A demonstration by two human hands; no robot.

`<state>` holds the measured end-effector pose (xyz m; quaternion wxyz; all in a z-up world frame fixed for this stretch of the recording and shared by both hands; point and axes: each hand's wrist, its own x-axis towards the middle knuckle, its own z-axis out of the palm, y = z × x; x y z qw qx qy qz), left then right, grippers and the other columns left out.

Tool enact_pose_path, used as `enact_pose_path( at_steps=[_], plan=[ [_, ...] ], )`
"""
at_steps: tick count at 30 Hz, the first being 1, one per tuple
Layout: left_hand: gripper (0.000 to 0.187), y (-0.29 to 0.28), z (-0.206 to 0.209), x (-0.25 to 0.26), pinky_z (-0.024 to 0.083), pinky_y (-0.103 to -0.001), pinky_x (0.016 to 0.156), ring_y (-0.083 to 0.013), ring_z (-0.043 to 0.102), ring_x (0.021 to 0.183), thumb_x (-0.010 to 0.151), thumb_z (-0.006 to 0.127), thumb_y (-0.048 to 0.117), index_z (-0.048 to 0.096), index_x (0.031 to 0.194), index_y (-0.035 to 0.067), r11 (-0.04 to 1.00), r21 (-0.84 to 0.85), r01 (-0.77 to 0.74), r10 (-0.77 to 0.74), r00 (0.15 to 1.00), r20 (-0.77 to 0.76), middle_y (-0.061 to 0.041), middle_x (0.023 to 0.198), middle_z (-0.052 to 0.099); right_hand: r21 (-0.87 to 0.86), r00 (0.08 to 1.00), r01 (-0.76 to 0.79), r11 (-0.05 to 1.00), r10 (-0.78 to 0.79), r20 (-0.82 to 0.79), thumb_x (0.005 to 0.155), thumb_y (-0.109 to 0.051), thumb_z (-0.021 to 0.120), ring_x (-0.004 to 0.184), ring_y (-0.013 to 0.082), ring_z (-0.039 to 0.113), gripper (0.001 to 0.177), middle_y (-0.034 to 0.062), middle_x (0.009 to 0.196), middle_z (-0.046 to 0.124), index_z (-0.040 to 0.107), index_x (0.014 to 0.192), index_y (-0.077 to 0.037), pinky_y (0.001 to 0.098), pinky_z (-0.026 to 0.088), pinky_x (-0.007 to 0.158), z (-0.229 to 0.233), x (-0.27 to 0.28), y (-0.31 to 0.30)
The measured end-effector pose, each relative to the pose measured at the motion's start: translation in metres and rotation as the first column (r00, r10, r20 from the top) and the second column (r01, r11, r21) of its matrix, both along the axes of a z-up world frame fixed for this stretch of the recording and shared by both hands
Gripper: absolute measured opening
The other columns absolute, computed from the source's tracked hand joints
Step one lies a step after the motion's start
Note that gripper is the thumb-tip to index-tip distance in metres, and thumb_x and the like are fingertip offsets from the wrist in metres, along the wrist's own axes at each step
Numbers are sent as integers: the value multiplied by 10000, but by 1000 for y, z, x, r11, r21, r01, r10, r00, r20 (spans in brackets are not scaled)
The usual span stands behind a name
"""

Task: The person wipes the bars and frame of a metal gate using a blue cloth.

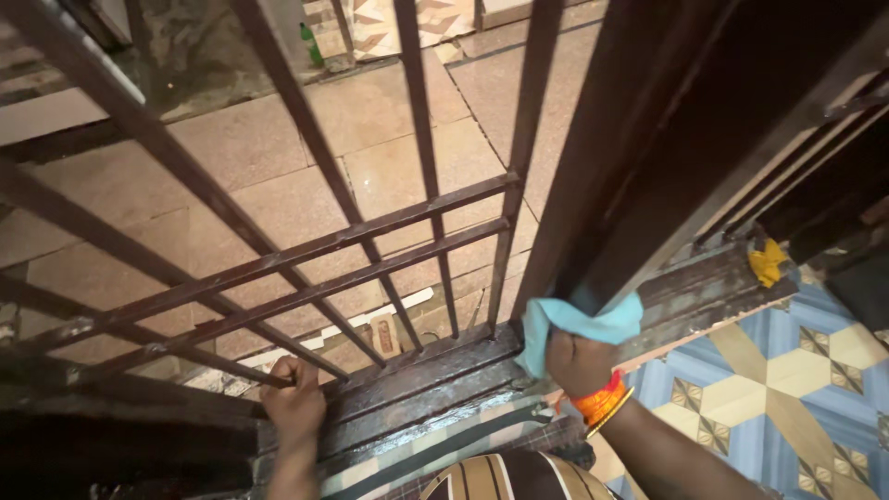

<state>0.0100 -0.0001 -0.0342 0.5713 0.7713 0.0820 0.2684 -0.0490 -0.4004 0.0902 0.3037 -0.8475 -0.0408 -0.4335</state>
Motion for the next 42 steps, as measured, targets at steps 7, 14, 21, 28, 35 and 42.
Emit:
enact_pose_path(
  at_steps=[7, 14, 21, 28, 35, 42],
  plan=[
    [394, -3, 3, -3, 252, -263, 505, -42, 339, 566, 951, 694, 103, 446, 646, 72, 999, 29, -25, 24, 999, 48, 68, 588, 396, 10, 968, 12, 1000, -14, 250, 912, 27, 606, 1016, 375, 691, 191, 191, 1081, 699, 736, 1048, -7, 424, 531, 956, 134, 8, 4],
    [375, -10, 19, -7, 287, -262, 474, -44, 366, 529, 934, 722, 112, 482, 650, 60, 992, 110, -66, 61, 997, 45, 65, 552, 419, 117, 993, -75, 990, 63, 102, 902, 4, 547, 952, 344, 714, 236, 181, 1025, 715, 725, 1057, -14, 411, 567, 890, 52, 8, 1],
    [416, -7, 11, -3, 262, -271, 512, -48, 341, 574, 962, 716, 102, 448, 648, 58, 996, 57, -75, 74, 997, 15, 56, 594, 406, 136, 982, -143, 980, 157, -101, 890, -19, 533, 765, 317, 718, 266, 161, 871, 727, 743, 1054, -27, 397, 567, 692, -39, 4, -12],
    [302, -18, 10, -8, 296, -237, 574, -62, 369, 647, 991, 718, 116, 469, 837, 41, 996, -12, -83, 84, 987, 141, 31, 688, 435, 18, 980, -158, 987, 154, 126, 892, 23, 564, 831, 301, 708, 217, 121, 913, 712, 742, 996, -45, 384, 564, 791, 106, 6, -18],
    [671, -99, 61, -56, 432, -519, 1008, -324, 444, 1207, 971, 662, 116, 209, 1428, -71, 733, 507, -453, 417, 889, 192, -270, 1291, 388, 171, 978, -120, 978, 86, 192, 917, 41, 597, 891, 267, 723, 162, 137, 951, 726, 730, 1001, 0, 376, 575, 831, 115, 5, 5],
    [165, -178, 100, -82, 500, -428, 933, -258, 632, 1013, 847, 736, 138, 671, 994, 102, 871, 433, 232, -347, 914, 208, -87, 1032, 656, 108, 989, -126, 986, 134, -69, 848, 21, 590, 710, 273, 710, 181, 138, 791, 726, 759, 911, 1, 361, 545, 655, 75, -1, -2]
  ],
)
